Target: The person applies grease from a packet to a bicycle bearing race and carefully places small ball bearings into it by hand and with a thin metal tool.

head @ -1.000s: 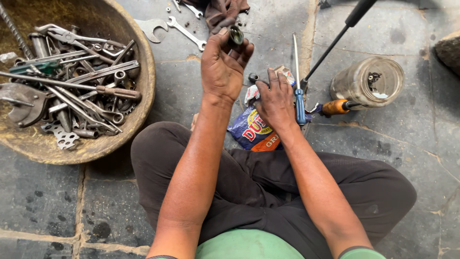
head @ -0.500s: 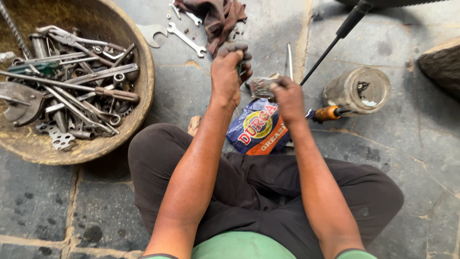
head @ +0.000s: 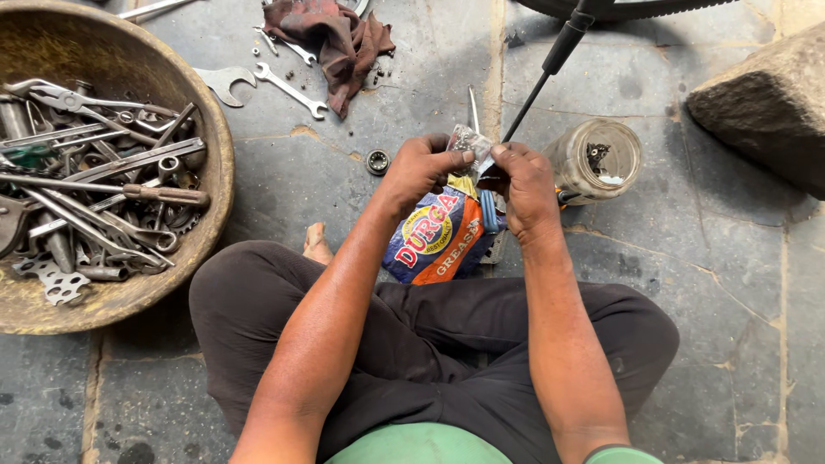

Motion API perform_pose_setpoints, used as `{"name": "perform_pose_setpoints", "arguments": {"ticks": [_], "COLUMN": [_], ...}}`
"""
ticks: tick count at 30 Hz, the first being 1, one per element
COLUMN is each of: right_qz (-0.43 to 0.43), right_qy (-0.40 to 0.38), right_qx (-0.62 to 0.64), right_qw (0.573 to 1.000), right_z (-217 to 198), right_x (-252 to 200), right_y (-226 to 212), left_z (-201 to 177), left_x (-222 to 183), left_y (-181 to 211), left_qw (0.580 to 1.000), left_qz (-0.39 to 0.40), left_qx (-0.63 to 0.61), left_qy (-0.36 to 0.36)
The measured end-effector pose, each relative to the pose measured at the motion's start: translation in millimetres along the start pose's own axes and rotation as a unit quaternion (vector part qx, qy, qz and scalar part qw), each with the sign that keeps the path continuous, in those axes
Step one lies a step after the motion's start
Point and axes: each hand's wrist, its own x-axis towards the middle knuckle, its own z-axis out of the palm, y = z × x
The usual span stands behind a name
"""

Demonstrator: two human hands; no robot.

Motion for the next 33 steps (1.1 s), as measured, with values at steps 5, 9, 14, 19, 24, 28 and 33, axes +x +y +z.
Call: {"name": "perform_pose_setpoints", "arguments": {"ticks": [5,9,14,19,24,28,33], "right_qz": [0.059,0.086,0.122,0.116,0.085,0.079,0.124], "right_qy": [0.015,-0.017,-0.005,-0.004,-0.011,0.015,0.004], "right_qx": [0.135,0.177,0.170,0.172,0.103,0.074,0.128], "right_qw": [0.989,0.980,0.978,0.978,0.991,0.994,0.984], "right_z": [4.1,7.3,10.7,7.8,7.3,5.6,-1.0], "right_x": [1.1,9.2,11.1,11.6,15.7,18.9,21.2], "right_y": [2.1,25.3,39.9,39.4,46.3,54.2,51.0], "left_z": [0.6,4.1,1.0,-2.8,-3.1,-0.3,-2.5], "left_x": [7.2,0.7,-2.6,2.2,3.0,2.0,3.2], "left_y": [0.6,8.7,17.2,12.7,9.3,11.2,13.4], "left_qw": [0.978,0.884,0.872,0.882,0.882,0.881,0.883], "left_qz": [0.027,0.032,0.000,0.010,0.012,-0.001,-0.013], "left_qx": [0.199,0.451,0.477,0.464,0.467,0.470,0.466], "left_qy": [0.048,0.118,0.113,0.084,0.063,0.056,0.054]}}
